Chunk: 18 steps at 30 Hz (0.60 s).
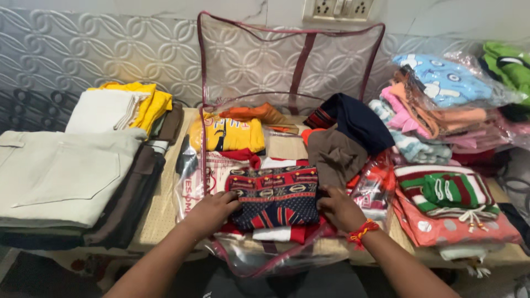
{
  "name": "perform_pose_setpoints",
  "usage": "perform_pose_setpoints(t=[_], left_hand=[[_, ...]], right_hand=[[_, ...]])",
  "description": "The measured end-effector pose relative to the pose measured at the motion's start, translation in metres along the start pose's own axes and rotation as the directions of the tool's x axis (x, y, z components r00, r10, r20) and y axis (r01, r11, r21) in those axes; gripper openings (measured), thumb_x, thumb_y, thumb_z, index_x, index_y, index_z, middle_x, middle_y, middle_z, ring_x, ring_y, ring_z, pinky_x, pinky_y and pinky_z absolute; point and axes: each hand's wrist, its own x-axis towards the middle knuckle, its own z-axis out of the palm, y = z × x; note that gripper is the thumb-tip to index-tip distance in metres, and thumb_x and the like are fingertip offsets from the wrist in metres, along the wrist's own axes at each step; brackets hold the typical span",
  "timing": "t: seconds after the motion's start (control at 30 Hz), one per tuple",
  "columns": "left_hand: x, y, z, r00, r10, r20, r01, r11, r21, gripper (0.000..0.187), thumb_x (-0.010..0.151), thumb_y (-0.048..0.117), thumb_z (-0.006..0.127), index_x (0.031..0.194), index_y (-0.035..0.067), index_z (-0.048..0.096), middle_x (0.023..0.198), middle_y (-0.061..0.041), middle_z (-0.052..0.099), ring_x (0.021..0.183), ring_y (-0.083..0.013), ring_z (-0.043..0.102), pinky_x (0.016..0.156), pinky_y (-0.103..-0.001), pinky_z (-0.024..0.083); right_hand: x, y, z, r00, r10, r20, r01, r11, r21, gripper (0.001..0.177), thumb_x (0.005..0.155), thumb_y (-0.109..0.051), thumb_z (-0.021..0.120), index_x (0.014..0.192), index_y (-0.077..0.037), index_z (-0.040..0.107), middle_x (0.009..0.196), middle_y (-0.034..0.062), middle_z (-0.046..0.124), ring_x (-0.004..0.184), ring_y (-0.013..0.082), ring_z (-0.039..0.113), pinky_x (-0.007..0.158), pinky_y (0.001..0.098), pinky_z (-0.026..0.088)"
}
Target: The person folds a blue sweater, several small shirts, and red pants, placing them into a transparent storage bag.
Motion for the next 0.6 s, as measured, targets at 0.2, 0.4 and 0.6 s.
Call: perform_pose_setpoints(t=[0.2,0.4,0.6], left_hand=[[0.035,0.034,-0.044,0.825,-0.387,0.411,0.335,0.922,0.195,0.033,0.087,0.010,0.063,0.118,0.020,0.069,0.115,-0.007,0.070,0.115,-0.0266,0.063,0.095,-0.045,0.049],[0.088,0.074,-0.042,0.859,-0.457,-0.229,0.480,0.875,0.055,0.024,0.086,0.013,0.064,0.109,0.013,0.071,0.112,-0.009,0.070,0.114,-0.0297,0.062,0.097,-0.046,0.049],[0.073,0.112,0.016,0.666,-0.695,-0.271,0.737,0.668,0.099,0.051,0.078,0.042,0.071,0.116,0.008,0.067,0.133,-0.025,0.059,0.127,-0.0402,0.052,0.099,-0.059,0.043]], right_hand=[[0.011,-0.001,-0.008,0.961,0.235,-0.147,-0.225,0.971,0.077,0.033,0.085,0.000,0.060,0.112,-0.009,0.074,0.142,0.0166,0.063,0.131,0.0353,0.060,0.111,0.0407,0.048],[0.064,-0.078,0.004,0.887,0.177,-0.426,-0.269,0.949,-0.166,0.055,0.091,-0.035,0.065,0.139,-0.009,0.057,0.152,0.0213,0.046,0.141,0.0416,0.043,0.115,0.0528,0.036],[0.060,-0.073,0.058,0.921,0.390,-0.008,-0.372,0.872,-0.319,0.070,0.097,-0.059,0.048,0.155,-0.020,0.036,0.165,0.0098,0.027,0.154,0.0308,0.021,0.117,0.0665,0.017]])
